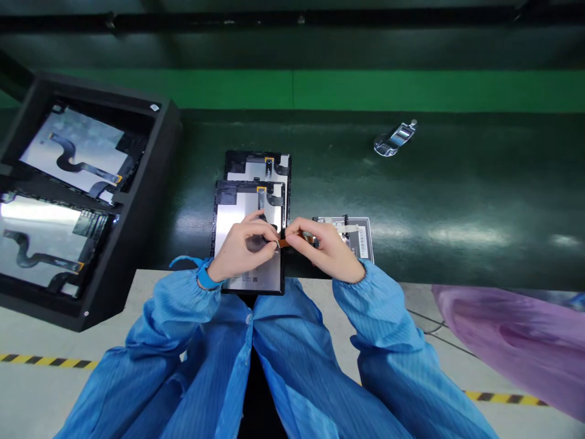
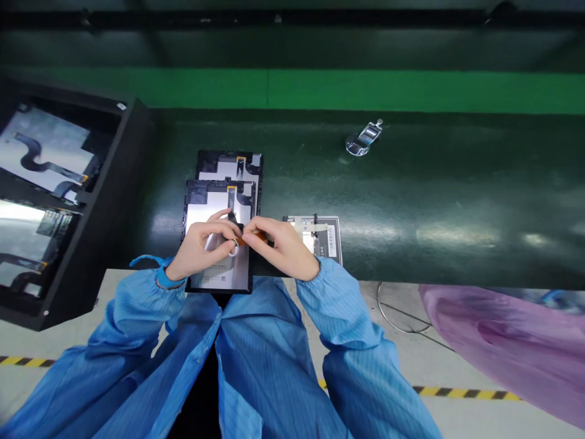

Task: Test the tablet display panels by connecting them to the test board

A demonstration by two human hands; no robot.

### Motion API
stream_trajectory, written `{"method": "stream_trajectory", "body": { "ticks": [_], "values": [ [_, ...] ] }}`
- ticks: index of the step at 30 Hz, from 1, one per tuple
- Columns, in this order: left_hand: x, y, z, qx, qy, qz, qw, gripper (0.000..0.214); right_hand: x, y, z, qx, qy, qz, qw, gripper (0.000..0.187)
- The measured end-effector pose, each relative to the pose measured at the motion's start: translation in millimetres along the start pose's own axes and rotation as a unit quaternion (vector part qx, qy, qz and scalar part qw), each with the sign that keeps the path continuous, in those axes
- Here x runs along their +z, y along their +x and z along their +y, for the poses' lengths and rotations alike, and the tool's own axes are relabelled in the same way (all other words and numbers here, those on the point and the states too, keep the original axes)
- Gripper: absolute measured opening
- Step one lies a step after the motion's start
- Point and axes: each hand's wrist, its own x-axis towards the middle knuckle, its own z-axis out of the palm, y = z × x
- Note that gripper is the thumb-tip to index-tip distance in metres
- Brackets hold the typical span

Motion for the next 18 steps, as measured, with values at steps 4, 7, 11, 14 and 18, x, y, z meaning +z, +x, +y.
{"method": "stream_trajectory", "body": {
  "ticks": [4,7,11,14,18],
  "values": [
    [-8.3,-12.3,-4.2,-0.002,0.040,0.064,0.997,0.014,-2.9,-0.3,3.2,0.022,-0.006,0.053,0.998,0.021],
    [-17.5,-40.4,-10.8,0.055,0.127,-0.034,0.990,0.045,-15.8,-5.1,9.7,0.018,-0.037,0.156,0.987,0.017],
    [-21.5,-84.7,-19.7,0.103,0.353,-0.212,0.905,0.075,-34.9,-14.7,12.2,0.024,-0.076,0.230,0.970,0.021],
    [-31.8,-102.6,-16.7,0.193,0.446,-0.138,0.863,0.055,-39.2,-18.1,5.0,0.052,-0.060,0.167,0.983,0.034],
    [-63.6,-102.4,11.3,0.270,0.452,-0.002,0.850,0.050,-31.0,-11.1,-7.4,0.132,0.039,0.002,0.990,0.057]
  ]
}}
